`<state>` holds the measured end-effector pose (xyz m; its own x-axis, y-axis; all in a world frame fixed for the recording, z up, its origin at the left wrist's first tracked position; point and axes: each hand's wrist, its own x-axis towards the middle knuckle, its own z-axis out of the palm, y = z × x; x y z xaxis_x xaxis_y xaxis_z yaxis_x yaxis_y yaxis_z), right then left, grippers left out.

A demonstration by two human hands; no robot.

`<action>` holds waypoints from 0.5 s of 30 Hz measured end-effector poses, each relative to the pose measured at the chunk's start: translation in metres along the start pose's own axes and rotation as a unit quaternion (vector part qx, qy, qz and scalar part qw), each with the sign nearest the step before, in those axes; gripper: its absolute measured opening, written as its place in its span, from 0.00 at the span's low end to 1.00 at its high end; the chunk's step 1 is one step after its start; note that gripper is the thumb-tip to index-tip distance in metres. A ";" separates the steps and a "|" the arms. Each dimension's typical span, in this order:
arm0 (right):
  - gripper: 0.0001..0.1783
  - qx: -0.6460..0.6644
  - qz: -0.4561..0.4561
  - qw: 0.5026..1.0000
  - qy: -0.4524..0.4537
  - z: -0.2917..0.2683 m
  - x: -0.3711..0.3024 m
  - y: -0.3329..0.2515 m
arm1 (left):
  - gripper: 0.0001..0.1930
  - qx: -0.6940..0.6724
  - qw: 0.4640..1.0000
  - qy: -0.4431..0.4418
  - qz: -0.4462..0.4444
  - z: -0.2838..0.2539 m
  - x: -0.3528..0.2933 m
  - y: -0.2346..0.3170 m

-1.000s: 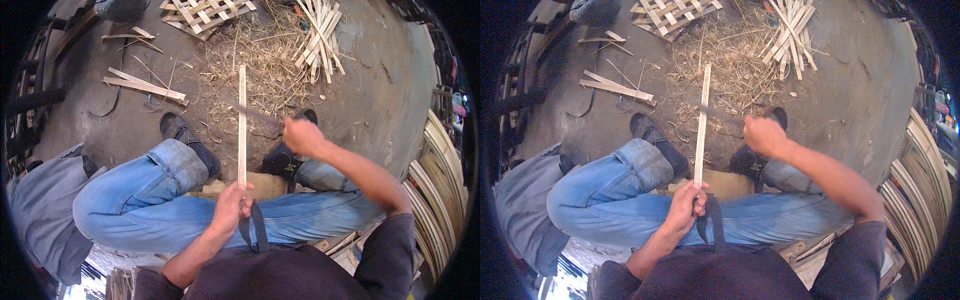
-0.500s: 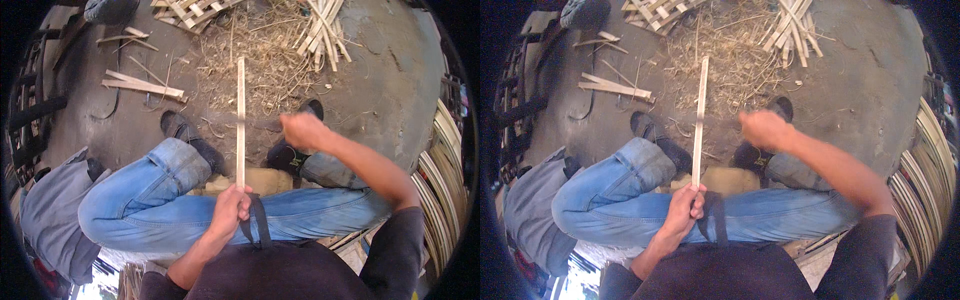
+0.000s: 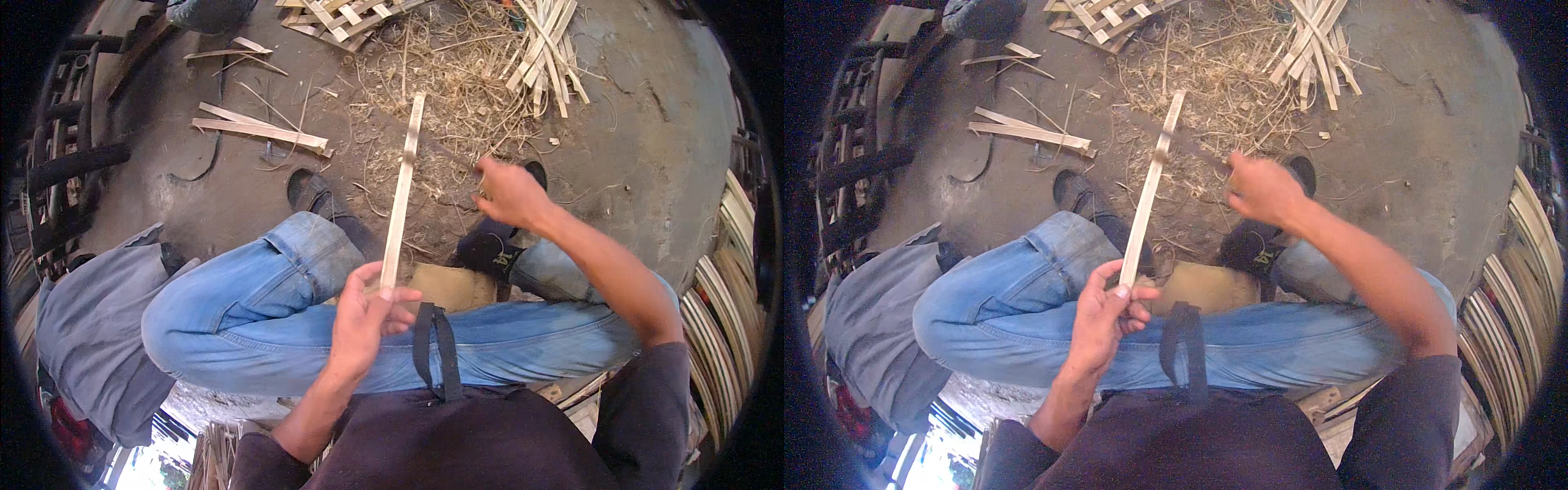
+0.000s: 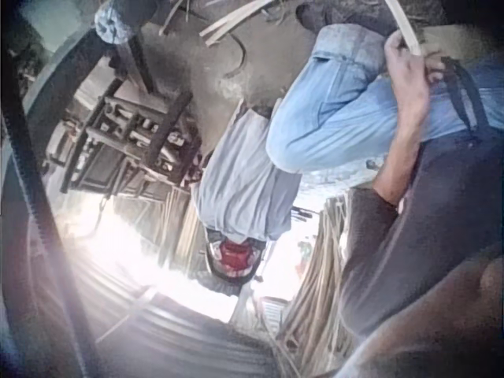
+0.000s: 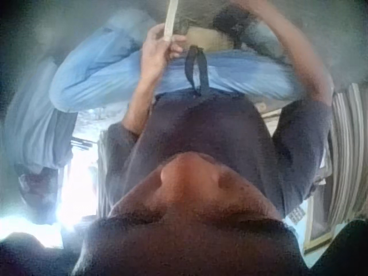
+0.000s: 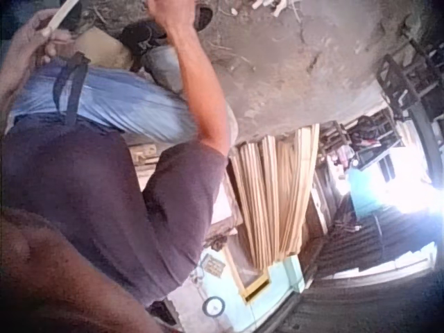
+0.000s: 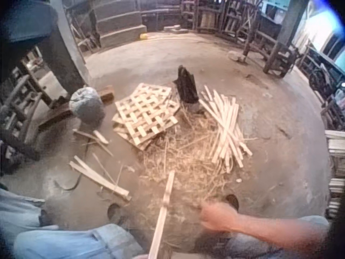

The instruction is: The person sits on the floor and uses a curved knife to shave and shape a thin wooden stick. They repeatedly scrape the stick's surface, rotate it, and inspect the edges while producing wood shavings.

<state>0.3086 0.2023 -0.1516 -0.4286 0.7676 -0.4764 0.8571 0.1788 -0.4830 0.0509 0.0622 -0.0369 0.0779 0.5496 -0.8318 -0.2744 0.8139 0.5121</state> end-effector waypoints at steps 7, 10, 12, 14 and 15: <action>0.18 0.046 0.017 0.999 -0.012 0.041 -0.012 -0.032 | 0.20 0.115 0.985 0.036 0.121 -0.024 -0.002 -0.003; 0.18 0.072 0.027 0.997 -0.009 0.042 -0.016 -0.044 | 0.19 0.199 0.951 0.122 0.202 -0.016 -0.005 -0.003; 0.19 0.091 0.028 0.995 -0.009 0.045 -0.024 -0.055 | 0.18 0.275 0.930 0.138 0.203 -0.014 -0.009 0.006; 0.20 0.136 0.038 0.989 -0.030 0.034 -0.037 -0.085 | 0.17 0.286 0.916 0.165 0.230 -0.016 -0.008 0.011; 0.21 0.166 0.037 0.985 -0.040 0.032 -0.045 -0.098 | 0.16 0.292 0.907 0.181 0.242 -0.017 -0.008 0.013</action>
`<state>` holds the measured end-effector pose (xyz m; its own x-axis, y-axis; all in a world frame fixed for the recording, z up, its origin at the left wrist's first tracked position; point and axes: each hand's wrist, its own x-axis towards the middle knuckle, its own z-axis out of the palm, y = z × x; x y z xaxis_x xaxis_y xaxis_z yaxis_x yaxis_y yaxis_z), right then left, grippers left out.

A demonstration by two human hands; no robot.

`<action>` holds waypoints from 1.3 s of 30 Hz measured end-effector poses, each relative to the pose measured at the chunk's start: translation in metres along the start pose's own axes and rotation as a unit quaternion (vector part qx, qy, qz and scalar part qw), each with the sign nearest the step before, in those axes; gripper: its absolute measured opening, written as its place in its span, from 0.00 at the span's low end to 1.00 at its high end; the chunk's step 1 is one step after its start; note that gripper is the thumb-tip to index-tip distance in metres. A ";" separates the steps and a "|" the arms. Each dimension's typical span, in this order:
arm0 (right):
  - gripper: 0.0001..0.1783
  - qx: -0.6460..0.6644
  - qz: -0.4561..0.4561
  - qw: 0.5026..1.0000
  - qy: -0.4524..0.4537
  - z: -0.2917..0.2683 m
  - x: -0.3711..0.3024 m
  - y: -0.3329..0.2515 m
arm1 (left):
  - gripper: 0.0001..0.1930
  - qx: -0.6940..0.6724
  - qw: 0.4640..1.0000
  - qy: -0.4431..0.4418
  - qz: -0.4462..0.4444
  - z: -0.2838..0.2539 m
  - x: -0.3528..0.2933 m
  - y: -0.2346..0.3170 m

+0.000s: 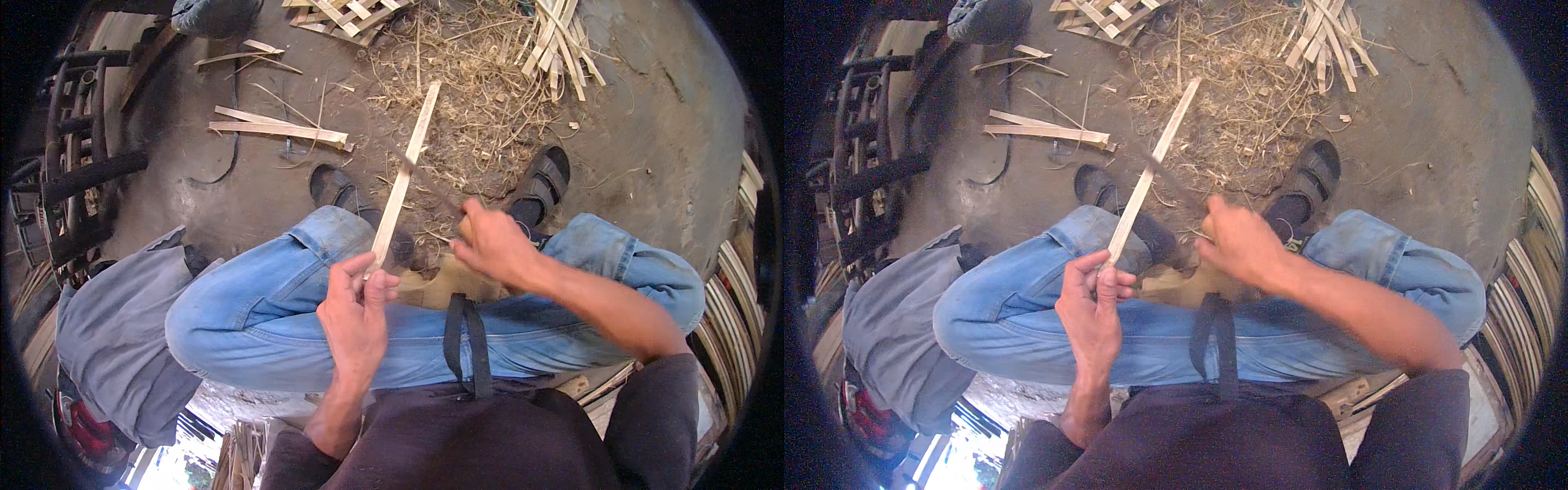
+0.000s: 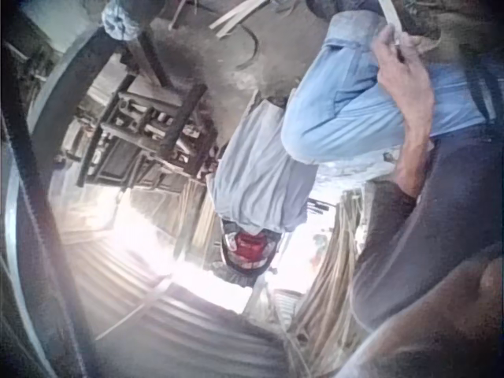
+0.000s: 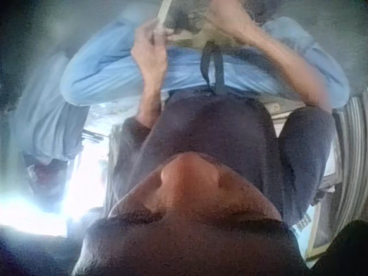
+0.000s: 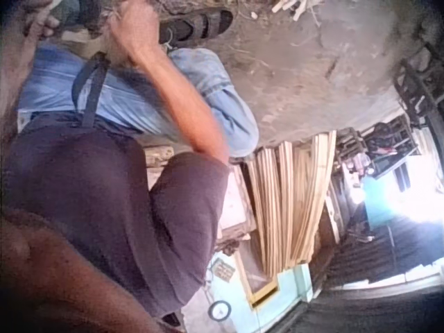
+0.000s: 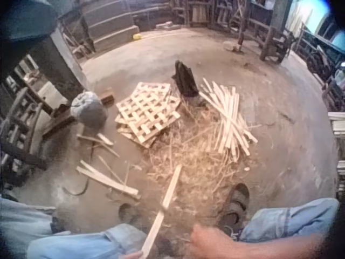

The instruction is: The person sits on the floor and uses a curved knife to shave and shape a thin wooden stick. They repeatedly scrape the stick's surface, rotate it, and inspect the edges while producing wood shavings.

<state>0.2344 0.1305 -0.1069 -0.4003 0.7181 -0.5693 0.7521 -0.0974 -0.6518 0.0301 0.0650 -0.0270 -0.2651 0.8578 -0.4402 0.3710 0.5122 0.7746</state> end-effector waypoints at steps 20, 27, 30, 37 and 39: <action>0.18 -0.050 -0.084 0.993 0.064 0.016 0.029 0.022 | 0.11 -0.019 0.998 0.061 -0.004 0.000 0.016 0.000; 0.12 -0.119 -0.086 0.986 0.080 -0.003 0.055 0.034 | 0.09 -0.014 0.998 0.050 -0.025 -0.001 0.013 -0.001; 0.11 -0.093 -0.077 0.992 0.029 -0.001 0.047 0.012 | 0.11 -0.033 0.997 0.060 -0.024 0.000 0.017 -0.005; 0.13 -0.120 0.076 0.972 0.185 -0.041 0.092 0.070 | 0.11 -0.021 0.999 0.030 -0.021 0.001 0.013 -0.005; 0.14 -0.115 0.025 0.985 0.126 -0.029 0.075 0.049 | 0.11 -0.053 0.997 0.041 -0.039 0.000 0.013 -0.005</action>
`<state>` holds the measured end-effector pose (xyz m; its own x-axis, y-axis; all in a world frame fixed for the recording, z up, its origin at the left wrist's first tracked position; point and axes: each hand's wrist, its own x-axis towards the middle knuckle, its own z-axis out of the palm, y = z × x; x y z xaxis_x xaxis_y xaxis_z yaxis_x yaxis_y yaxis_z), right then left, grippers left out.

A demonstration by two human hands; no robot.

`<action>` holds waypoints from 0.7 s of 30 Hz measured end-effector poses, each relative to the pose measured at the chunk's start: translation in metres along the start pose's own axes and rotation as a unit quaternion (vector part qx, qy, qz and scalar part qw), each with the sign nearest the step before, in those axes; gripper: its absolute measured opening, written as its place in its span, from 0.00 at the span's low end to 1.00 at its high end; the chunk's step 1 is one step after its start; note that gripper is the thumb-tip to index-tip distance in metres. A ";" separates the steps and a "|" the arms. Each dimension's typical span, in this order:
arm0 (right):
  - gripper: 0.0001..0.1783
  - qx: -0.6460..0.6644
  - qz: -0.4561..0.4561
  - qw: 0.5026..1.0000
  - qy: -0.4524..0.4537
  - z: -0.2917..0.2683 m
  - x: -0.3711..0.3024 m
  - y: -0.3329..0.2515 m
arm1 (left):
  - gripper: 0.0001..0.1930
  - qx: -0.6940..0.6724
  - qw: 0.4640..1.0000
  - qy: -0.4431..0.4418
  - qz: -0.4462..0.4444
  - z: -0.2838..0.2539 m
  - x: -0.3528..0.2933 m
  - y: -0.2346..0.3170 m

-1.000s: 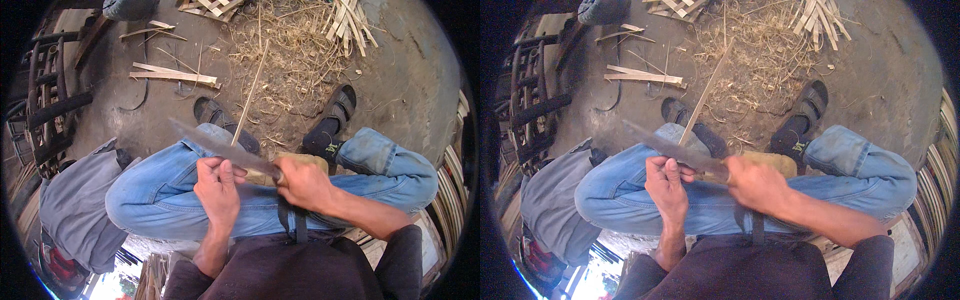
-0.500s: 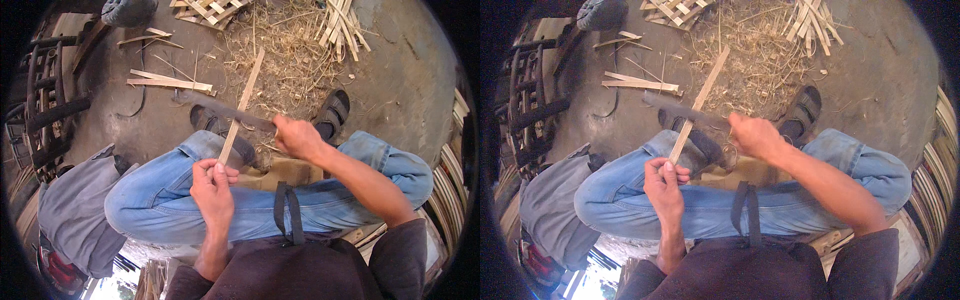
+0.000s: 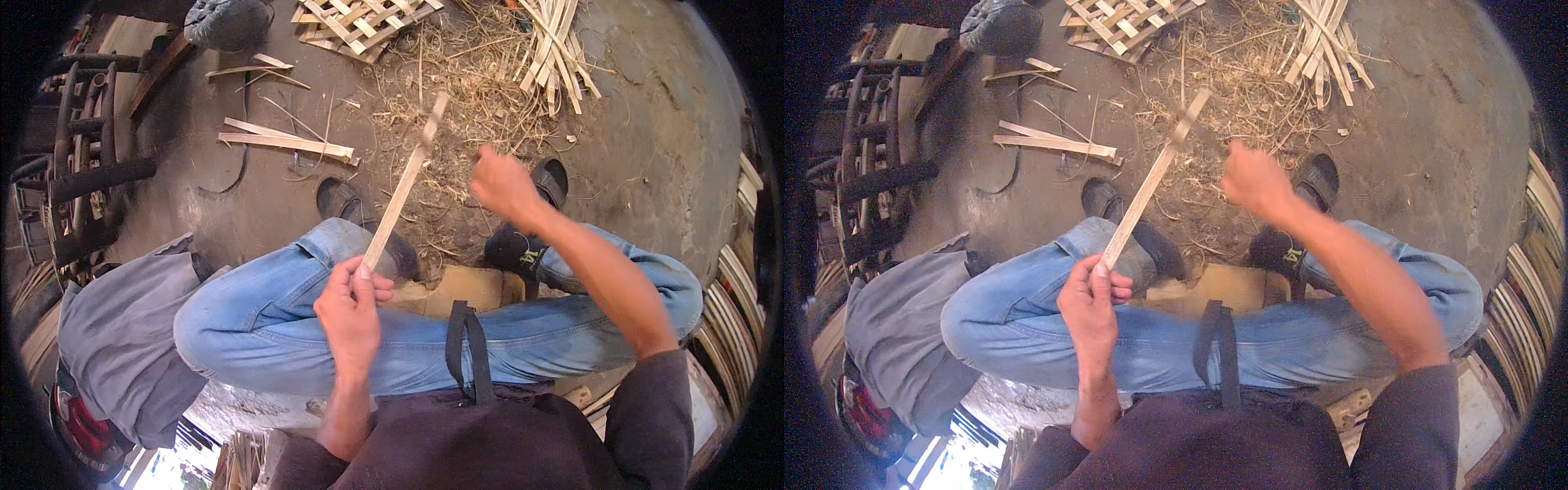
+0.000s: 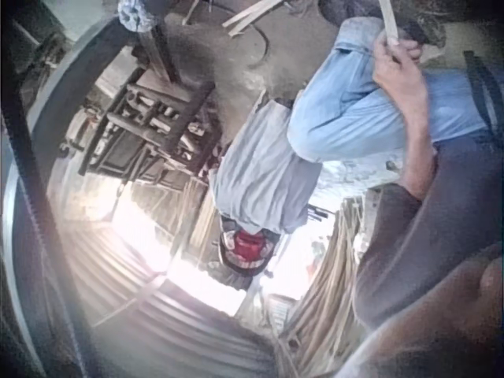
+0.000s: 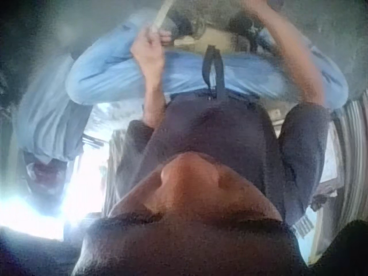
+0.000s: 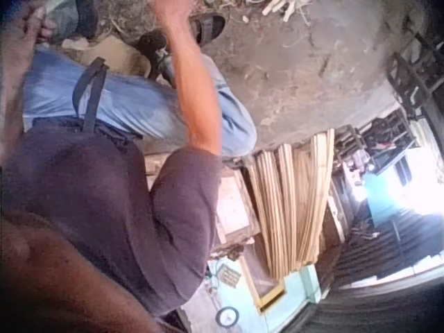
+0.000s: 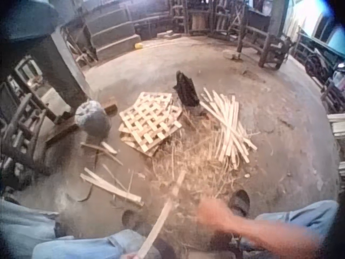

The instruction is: The person sits on the floor and uses a curved knife to shave and shape a thin wooden stick. They repeatedly scrape the stick's surface, rotate it, and inspect the edges while producing wood shavings.

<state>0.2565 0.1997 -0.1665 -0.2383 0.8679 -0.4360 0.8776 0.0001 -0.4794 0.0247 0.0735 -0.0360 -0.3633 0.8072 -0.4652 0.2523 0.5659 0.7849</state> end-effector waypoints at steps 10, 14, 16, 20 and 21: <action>0.13 0.017 -0.122 0.992 -0.026 -0.020 -0.102 -0.060 | 0.13 -0.044 0.999 0.004 0.027 -0.003 -0.005 0.000; 0.13 -0.021 -0.147 0.989 0.006 -0.021 -0.095 -0.043 | 0.13 -0.117 0.993 -0.020 -0.012 -0.007 -0.012 -0.002; 0.14 -0.014 -0.029 0.996 0.082 -0.025 -0.056 -0.025 | 0.12 -0.167 0.984 -0.053 -0.033 -0.008 -0.018 -0.004; 0.15 0.548 0.148 0.819 0.084 -0.035 -0.040 -0.043 | 0.13 -0.204 0.962 -0.147 -0.109 -0.003 -0.032 -0.014; 0.16 0.577 0.146 0.798 0.093 -0.035 -0.036 -0.050 | 0.14 -0.200 0.957 -0.176 -0.111 -0.005 -0.032 -0.013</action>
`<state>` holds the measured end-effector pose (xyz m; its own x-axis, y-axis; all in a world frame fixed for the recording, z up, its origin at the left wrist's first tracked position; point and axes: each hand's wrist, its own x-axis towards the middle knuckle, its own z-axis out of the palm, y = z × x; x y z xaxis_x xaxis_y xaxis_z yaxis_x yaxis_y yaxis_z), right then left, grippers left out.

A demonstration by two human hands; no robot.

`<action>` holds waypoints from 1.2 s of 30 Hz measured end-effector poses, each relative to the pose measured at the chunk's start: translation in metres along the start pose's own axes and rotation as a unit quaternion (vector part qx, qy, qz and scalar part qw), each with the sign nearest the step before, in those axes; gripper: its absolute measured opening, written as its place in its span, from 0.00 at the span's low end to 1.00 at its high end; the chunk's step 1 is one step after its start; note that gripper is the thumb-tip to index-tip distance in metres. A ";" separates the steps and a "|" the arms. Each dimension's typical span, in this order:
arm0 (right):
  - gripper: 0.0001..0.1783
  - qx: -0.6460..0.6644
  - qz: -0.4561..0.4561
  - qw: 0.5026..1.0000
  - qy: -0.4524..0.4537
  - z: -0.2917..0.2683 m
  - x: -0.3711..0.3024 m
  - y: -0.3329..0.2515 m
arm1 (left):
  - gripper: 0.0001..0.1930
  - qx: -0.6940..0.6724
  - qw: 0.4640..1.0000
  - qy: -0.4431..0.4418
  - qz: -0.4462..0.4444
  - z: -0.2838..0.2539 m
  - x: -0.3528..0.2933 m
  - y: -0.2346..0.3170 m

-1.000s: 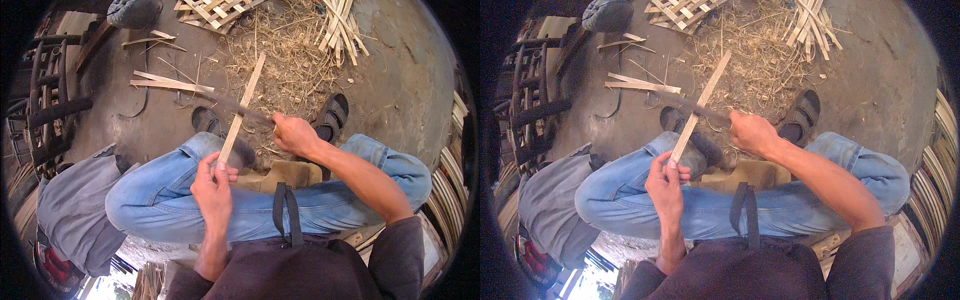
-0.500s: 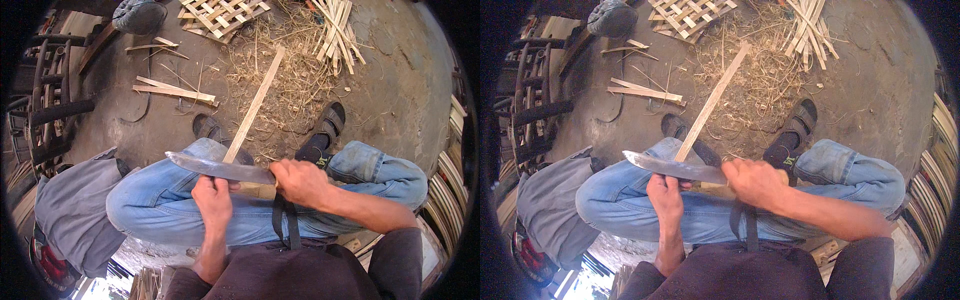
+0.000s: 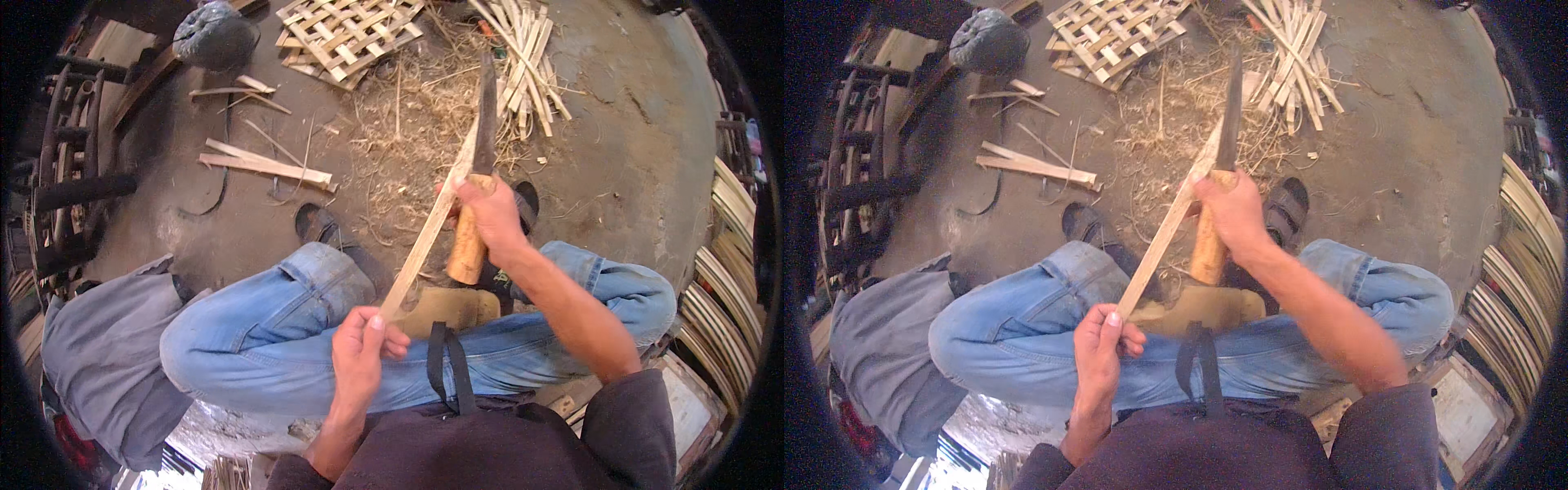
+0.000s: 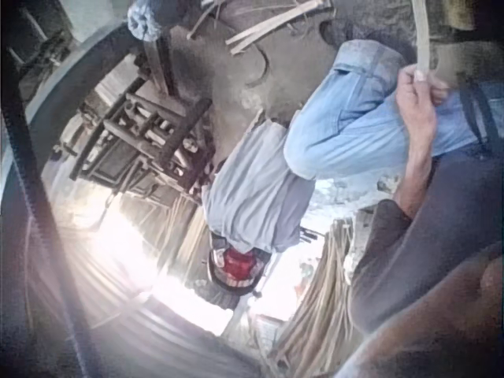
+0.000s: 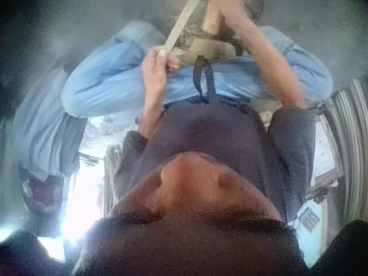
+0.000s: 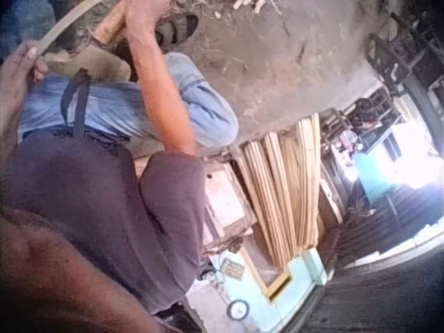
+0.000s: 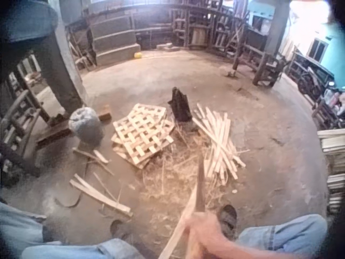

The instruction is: The person sits on the floor and uses a curved knife to shave and shape a thin wooden stick. They repeatedly scrape the stick's surface, rotate it, and inspect the edges while producing wood shavings.

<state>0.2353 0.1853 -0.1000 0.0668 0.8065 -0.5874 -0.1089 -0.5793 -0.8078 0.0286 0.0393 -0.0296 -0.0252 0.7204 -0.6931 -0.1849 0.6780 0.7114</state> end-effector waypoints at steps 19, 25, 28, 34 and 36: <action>0.11 -0.600 -0.206 0.756 -0.162 -0.026 -0.083 -0.008 | 0.12 -0.048 0.999 -0.003 -0.017 -0.003 0.012 0.005; 0.11 -0.605 -0.207 0.751 -0.166 -0.034 -0.075 -0.007 | 0.12 -0.024 0.999 0.006 -0.030 0.000 0.003 0.009; 0.11 -0.613 -0.202 0.739 -0.193 -0.033 -0.074 -0.019 | 0.12 -0.016 1.000 -0.011 -0.024 0.001 -0.007 0.010; 0.11 -0.661 -0.235 0.707 -0.092 -0.057 0.000 -0.038 | 0.12 -0.009 0.999 -0.019 -0.040 -0.011 -0.030 0.011; 0.12 -0.637 -0.212 0.734 -0.103 -0.050 -0.002 -0.039 | 0.12 -0.016 0.999 -0.018 -0.036 -0.012 -0.030 0.011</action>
<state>0.2889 0.2002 -0.0701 -0.3382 0.8712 -0.3560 0.9029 0.1937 -0.3838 0.0161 0.0235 -0.0027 0.0240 0.6749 -0.7376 -0.2168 0.7237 0.6552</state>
